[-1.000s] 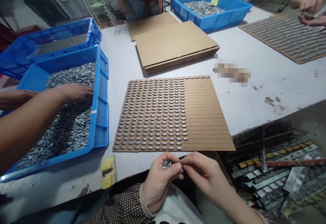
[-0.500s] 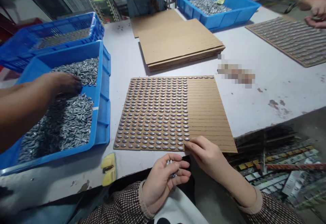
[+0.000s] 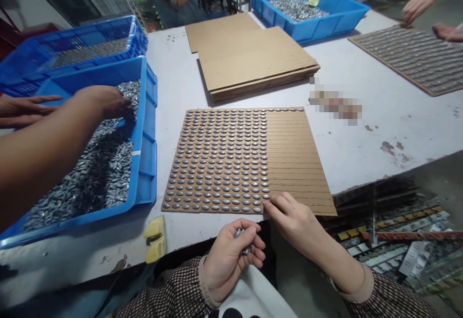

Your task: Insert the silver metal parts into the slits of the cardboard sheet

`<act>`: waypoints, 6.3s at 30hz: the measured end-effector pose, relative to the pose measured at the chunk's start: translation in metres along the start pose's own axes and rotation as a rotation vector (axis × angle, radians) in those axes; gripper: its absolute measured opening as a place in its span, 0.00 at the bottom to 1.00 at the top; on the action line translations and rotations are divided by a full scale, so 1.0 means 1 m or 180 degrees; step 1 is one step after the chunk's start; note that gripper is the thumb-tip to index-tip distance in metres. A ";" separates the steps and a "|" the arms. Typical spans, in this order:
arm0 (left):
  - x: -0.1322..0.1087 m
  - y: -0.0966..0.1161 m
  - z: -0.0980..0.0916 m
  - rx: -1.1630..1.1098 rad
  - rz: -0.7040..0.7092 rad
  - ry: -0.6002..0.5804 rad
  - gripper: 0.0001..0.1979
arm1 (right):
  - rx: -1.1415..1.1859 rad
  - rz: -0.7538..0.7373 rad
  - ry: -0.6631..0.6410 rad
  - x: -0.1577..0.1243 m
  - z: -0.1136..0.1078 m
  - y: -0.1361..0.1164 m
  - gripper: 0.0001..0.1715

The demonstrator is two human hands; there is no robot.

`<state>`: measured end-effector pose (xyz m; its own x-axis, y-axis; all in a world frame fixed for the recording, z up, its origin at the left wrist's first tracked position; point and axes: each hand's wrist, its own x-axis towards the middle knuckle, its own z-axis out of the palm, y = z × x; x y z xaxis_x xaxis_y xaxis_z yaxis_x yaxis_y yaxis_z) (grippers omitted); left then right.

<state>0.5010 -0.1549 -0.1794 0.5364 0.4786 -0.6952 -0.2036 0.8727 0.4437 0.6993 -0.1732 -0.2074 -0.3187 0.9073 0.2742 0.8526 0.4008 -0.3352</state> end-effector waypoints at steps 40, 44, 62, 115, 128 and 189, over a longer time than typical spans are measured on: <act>-0.004 0.002 0.005 -0.0262 -0.0206 0.0228 0.14 | 0.0682 0.0578 0.0510 -0.011 -0.004 -0.020 0.14; -0.005 0.001 0.005 -0.0150 -0.0250 0.0188 0.12 | 0.0450 0.0380 0.0184 -0.006 -0.001 -0.012 0.14; 0.002 0.002 0.009 -0.0403 0.0020 -0.0223 0.13 | 0.1056 0.0525 0.0024 -0.006 -0.025 -0.039 0.21; 0.007 0.007 0.024 -0.0845 -0.0179 -0.0437 0.18 | 0.1128 0.0227 -0.0032 -0.010 -0.033 -0.031 0.18; 0.011 -0.004 0.021 0.0272 0.0068 -0.0251 0.12 | 0.1563 0.0676 -0.0005 -0.013 -0.038 -0.025 0.08; 0.016 0.005 0.026 0.0133 0.0115 -0.0281 0.12 | 0.2090 0.0976 -0.0152 -0.009 -0.041 -0.012 0.10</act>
<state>0.5292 -0.1456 -0.1736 0.5997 0.4977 -0.6266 -0.1907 0.8494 0.4921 0.7093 -0.1909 -0.1688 -0.1358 0.9896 0.0465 0.4868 0.1075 -0.8669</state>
